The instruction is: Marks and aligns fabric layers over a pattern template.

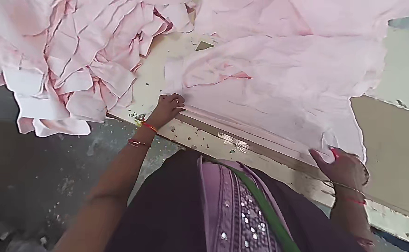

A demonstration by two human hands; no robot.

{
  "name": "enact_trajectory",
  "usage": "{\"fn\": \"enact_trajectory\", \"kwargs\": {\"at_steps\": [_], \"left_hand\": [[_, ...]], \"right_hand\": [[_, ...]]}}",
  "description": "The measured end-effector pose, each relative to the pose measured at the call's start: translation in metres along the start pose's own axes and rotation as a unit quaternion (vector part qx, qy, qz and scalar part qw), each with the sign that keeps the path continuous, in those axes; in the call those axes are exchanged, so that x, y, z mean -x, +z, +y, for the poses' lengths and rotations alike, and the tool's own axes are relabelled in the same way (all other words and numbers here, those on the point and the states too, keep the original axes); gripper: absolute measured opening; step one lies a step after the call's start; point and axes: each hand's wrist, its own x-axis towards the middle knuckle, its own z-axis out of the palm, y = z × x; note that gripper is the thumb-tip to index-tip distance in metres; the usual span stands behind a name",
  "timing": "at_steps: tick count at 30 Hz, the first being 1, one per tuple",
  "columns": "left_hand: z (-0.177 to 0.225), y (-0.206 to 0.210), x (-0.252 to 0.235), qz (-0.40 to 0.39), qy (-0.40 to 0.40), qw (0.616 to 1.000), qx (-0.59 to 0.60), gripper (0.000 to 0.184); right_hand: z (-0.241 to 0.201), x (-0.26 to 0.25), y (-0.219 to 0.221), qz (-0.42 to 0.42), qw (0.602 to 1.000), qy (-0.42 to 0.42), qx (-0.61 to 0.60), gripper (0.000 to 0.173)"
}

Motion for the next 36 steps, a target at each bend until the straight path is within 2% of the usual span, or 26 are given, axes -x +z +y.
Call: {"fn": "enact_trajectory", "kwargs": {"at_steps": [2, 3, 5, 7, 9, 11, 14, 18, 20, 22, 24, 25, 27, 28, 30, 31, 32, 33, 34, 36], "left_hand": [[-0.007, 0.0, -0.005, 0.009, 0.001, 0.998, 0.058, 0.013], [-0.01, 0.0, -0.007, 0.015, 0.008, 0.997, 0.077, 0.012], [-0.017, -0.002, -0.009, 0.017, 0.016, 0.995, 0.102, 0.01], [-0.023, -0.004, -0.012, 0.012, 0.025, 0.994, 0.108, 0.011], [-0.028, -0.006, -0.013, -0.005, 0.041, 0.994, 0.104, 0.013], [-0.031, -0.009, -0.016, -0.026, 0.056, 0.994, 0.096, 0.013], [-0.029, -0.014, -0.017, -0.043, 0.056, 0.992, 0.104, 0.013], [-0.036, -0.009, -0.015, 0.003, 0.022, 0.991, 0.132, 0.015], [-0.031, -0.013, -0.013, 0.036, -0.036, 0.988, 0.149, 0.022], [-0.018, -0.018, -0.011, 0.034, -0.121, 0.981, 0.148, 0.021], [-0.003, -0.018, -0.006, 0.033, -0.188, 0.974, 0.123, 0.029], [0.004, -0.016, -0.006, 0.037, -0.213, 0.971, 0.104, 0.033], [0.012, -0.004, -0.01, 0.053, -0.253, 0.964, 0.055, 0.039], [0.015, 0.002, -0.013, 0.061, -0.265, 0.962, 0.029, 0.04], [0.017, 0.012, -0.017, 0.064, -0.266, 0.962, -0.019, 0.04], [0.019, 0.014, -0.02, 0.061, -0.266, 0.962, -0.031, 0.039], [0.019, 0.015, -0.021, 0.052, -0.266, 0.962, -0.036, 0.038], [0.017, 0.014, -0.022, 0.042, -0.261, 0.963, -0.041, 0.037], [0.013, 0.013, -0.024, 0.036, -0.252, 0.966, -0.05, 0.038], [0.009, 0.013, -0.025, 0.034, -0.231, 0.97, -0.062, 0.038]], "right_hand": [[-0.067, -0.005, 0.016, -0.043, 0.982, -0.168, -0.074, 0.041], [-0.105, -0.004, 0.027, -0.091, 0.962, -0.237, -0.096, 0.035], [-0.186, 0.003, 0.047, -0.243, 0.902, -0.343, -0.094, 0.034], [-0.263, 0.009, 0.066, -0.361, 0.844, -0.396, 0.004, 0.044], [-0.314, 0.013, 0.094, -0.371, 0.825, -0.417, 0.088, 0.046], [-0.341, 0.015, 0.114, -0.356, 0.83, -0.413, 0.12, 0.043], [-0.355, 0.02, 0.119, -0.357, 0.836, -0.397, 0.13, 0.047], [-0.359, 0.023, 0.12, -0.39, 0.83, -0.377, 0.132, 0.055], [-0.365, 0.024, 0.114, -0.427, 0.824, -0.344, 0.143, 0.059], [-0.369, 0.027, 0.109, -0.442, 0.822, -0.321, 0.161, 0.065], [-0.371, 0.025, 0.107, -0.45, 0.816, -0.321, 0.169, 0.071], [-0.37, 0.022, 0.105, -0.459, 0.81, -0.328, 0.159, 0.068], [-0.359, 0.009, 0.097, -0.494, 0.796, -0.343, 0.069, 0.052], [-0.346, 0.0, 0.096, -0.519, 0.783, -0.342, -0.026, 0.046], [-0.313, -0.019, 0.098, -0.566, 0.722, -0.308, -0.252, 0.048], [-0.298, -0.026, 0.1, -0.554, 0.707, -0.279, -0.338, 0.051], [-0.286, -0.03, 0.103, -0.519, 0.713, -0.252, -0.399, 0.058], [-0.278, -0.03, 0.109, -0.467, 0.736, -0.233, -0.431, 0.062], [-0.275, -0.028, 0.117, -0.409, 0.764, -0.231, -0.442, 0.058], [-0.272, -0.023, 0.131, -0.344, 0.788, -0.265, -0.436, 0.031]]}}
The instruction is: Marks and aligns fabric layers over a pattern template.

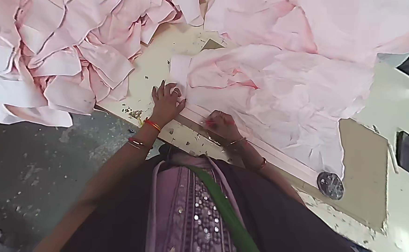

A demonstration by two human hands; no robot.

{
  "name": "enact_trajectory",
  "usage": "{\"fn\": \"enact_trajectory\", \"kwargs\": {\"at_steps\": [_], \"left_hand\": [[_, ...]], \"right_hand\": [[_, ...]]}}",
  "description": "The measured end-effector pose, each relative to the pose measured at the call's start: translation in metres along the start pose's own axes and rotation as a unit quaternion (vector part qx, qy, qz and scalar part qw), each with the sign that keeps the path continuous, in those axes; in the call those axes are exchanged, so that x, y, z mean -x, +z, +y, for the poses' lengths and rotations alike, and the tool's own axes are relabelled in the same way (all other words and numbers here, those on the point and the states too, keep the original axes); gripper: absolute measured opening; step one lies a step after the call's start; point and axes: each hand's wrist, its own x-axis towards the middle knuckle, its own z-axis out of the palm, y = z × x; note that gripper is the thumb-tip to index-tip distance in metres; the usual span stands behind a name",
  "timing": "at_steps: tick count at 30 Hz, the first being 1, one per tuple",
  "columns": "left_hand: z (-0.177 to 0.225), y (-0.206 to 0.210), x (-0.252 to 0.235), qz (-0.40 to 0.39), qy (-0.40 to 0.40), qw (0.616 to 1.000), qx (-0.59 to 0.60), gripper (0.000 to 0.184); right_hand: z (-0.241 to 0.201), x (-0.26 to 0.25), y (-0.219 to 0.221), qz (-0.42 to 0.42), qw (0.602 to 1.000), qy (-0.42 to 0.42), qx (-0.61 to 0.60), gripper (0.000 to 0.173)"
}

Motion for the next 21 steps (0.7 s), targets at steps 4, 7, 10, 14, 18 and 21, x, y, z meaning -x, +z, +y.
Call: {"fn": "enact_trajectory", "kwargs": {"at_steps": [4, 7, 10, 14, 18, 21], "left_hand": [[-0.002, 0.0, 0.001, -0.001, 0.005, 1.0, -0.002, 0.038], [-0.002, -0.001, 0.011, 0.015, 0.026, 1.0, -0.009, 0.034], [0.022, -0.026, 0.025, -0.018, 0.015, 1.0, -0.005, 0.028], [0.022, -0.023, 0.012, -0.022, -0.019, 0.999, 0.018, 0.031], [0.021, -0.021, 0.012, -0.017, -0.017, 1.0, 0.013, 0.03], [0.021, -0.021, 0.013, -0.011, -0.016, 1.0, 0.019, 0.03]], "right_hand": [[0.008, -0.011, 0.014, -0.011, 0.993, -0.096, 0.066, 0.012], [0.01, -0.018, 0.017, 0.034, 0.98, -0.141, 0.139, 0.011], [0.007, -0.022, 0.019, 0.031, 0.973, -0.133, 0.184, 0.01], [0.003, -0.023, 0.021, 0.0, 0.971, -0.107, 0.216, 0.01], [0.006, -0.023, 0.022, -0.008, 0.966, -0.114, 0.231, 0.012], [0.009, -0.023, 0.023, 0.011, 0.958, -0.137, 0.25, 0.011]]}}
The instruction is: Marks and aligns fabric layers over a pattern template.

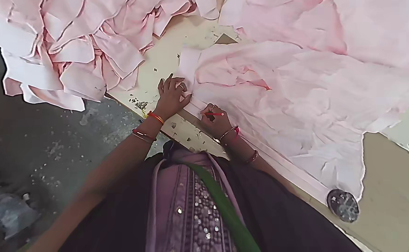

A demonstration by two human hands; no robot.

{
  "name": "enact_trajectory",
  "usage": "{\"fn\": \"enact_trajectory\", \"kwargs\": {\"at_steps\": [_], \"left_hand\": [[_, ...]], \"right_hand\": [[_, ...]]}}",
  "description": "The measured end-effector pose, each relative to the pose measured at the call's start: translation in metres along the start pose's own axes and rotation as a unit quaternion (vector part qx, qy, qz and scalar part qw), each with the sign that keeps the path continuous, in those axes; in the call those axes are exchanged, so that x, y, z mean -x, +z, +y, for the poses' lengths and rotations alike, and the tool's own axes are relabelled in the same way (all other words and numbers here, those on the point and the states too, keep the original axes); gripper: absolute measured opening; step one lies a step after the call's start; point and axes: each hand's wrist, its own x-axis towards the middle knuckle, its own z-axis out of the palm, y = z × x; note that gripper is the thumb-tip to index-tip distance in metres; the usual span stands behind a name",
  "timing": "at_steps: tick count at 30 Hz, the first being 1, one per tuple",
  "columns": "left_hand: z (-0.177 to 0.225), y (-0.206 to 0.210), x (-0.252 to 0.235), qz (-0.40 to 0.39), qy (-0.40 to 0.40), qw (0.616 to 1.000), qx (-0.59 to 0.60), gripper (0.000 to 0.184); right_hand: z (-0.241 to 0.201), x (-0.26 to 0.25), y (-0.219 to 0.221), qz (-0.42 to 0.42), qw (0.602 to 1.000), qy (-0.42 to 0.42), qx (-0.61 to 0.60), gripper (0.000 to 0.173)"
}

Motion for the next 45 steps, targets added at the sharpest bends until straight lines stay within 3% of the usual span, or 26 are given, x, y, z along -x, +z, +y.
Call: {"fn": "enact_trajectory", "kwargs": {"at_steps": [7, 12, 17, 24, 27, 30, 32, 34, 38, 45], "left_hand": [[0.004, -0.006, 0.014, 0.013, 0.03, 0.999, -0.018, 0.026], [0.0, -0.004, 0.016, 0.02, 0.04, 0.999, -0.017, 0.026], [-0.011, 0.006, 0.011, 0.03, 0.046, 0.998, -0.02, 0.027], [-0.027, 0.022, -0.001, 0.049, 0.054, 0.997, -0.023, 0.03], [-0.03, 0.025, -0.004, 0.055, 0.057, 0.997, -0.023, 0.031], [-0.03, 0.025, -0.01, 0.046, 0.045, 0.998, -0.02, 0.034], [-0.023, 0.019, -0.008, 0.036, 0.038, 0.999, -0.016, 0.034], [-0.008, 0.003, 0.004, 0.013, 0.03, 0.999, -0.01, 0.03], [0.005, -0.008, 0.016, 0.0, 0.032, 0.999, 0.004, 0.029], [-0.002, 0.001, 0.001, -0.005, 0.005, 1.0, 0.002, 0.033]], "right_hand": [[-0.004, -0.002, -0.002, 0.003, 0.999, 0.031, -0.014, 0.013], [0.007, -0.008, -0.008, 0.122, 0.987, -0.001, -0.104, 0.009], [0.012, -0.016, -0.012, 0.044, 0.999, -0.002, -0.032, 0.012], [0.006, -0.016, -0.01, 0.041, 0.999, 0.029, 0.007, 0.01], [0.01, -0.017, -0.009, 0.037, 0.999, 0.005, 0.002, 0.011], [0.021, -0.014, -0.011, 0.095, 0.993, 0.001, -0.071, 0.01], [0.02, -0.002, -0.022, 0.171, 0.961, -0.006, -0.217, 0.008], [0.009, 0.015, -0.046, 0.182, 0.922, -0.02, -0.34, 0.02], [0.017, 0.062, -0.066, 0.12, 0.976, -0.02, -0.181, 0.009], [0.025, 0.078, -0.037, 0.074, 0.996, 0.036, -0.047, 0.009]]}}
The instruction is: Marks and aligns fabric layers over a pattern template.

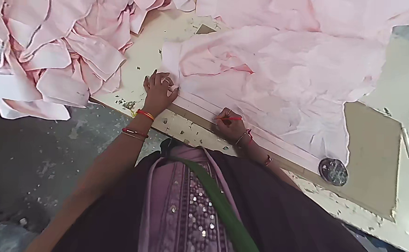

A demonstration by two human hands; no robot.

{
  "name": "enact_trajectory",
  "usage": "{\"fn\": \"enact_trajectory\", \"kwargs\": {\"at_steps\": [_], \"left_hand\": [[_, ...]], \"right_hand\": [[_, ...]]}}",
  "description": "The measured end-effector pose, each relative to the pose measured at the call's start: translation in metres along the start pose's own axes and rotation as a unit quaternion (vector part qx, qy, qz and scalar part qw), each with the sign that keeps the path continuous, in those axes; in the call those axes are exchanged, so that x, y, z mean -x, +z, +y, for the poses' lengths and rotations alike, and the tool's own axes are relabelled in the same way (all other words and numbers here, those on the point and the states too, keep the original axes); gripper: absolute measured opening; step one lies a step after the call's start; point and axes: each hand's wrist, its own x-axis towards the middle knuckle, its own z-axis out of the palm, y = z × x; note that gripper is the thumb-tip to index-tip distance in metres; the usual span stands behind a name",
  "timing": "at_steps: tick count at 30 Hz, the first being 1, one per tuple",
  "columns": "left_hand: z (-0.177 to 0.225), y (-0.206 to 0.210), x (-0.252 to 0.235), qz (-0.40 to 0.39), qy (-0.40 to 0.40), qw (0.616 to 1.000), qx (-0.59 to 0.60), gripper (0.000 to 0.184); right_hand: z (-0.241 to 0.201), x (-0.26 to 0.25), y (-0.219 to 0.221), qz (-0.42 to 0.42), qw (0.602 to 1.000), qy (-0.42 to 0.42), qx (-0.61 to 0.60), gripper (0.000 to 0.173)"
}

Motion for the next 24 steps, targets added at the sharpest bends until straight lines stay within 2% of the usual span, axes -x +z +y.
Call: {"fn": "enact_trajectory", "kwargs": {"at_steps": [7, 10, 12, 14, 17, 22, 24], "left_hand": [[0.0, 0.001, 0.0, 0.0, 0.0, 1.0, -0.003, 0.034], [-0.001, 0.001, 0.0, 0.006, 0.007, 1.0, -0.001, 0.033], [-0.002, 0.002, 0.0, 0.006, 0.008, 1.0, -0.003, 0.034], [-0.002, 0.003, 0.004, 0.008, 0.014, 1.0, -0.006, 0.033], [0.001, -0.001, 0.019, 0.02, 0.05, 0.998, -0.026, 0.029], [-0.018, 0.013, 0.008, 0.041, 0.061, 0.997, -0.029, 0.031], [-0.025, 0.02, 0.001, 0.044, 0.059, 0.997, -0.028, 0.033]], "right_hand": [[-0.004, 0.001, 0.003, 0.026, 0.997, -0.021, 0.069, 0.01], [-0.004, 0.0, 0.002, 0.007, 0.997, -0.037, 0.073, 0.011], [-0.005, -0.001, 0.002, 0.012, 0.998, -0.015, 0.062, 0.011], [-0.006, -0.001, 0.003, 0.054, 0.998, 0.021, 0.035, 0.01], [0.0, -0.008, 0.004, 0.129, 0.992, -0.008, 0.003, 0.007], [-0.009, -0.013, 0.0, 0.073, 0.995, 0.035, 0.063, 0.008], [-0.007, -0.014, 0.002, 0.085, 0.992, 0.035, 0.082, 0.01]]}}
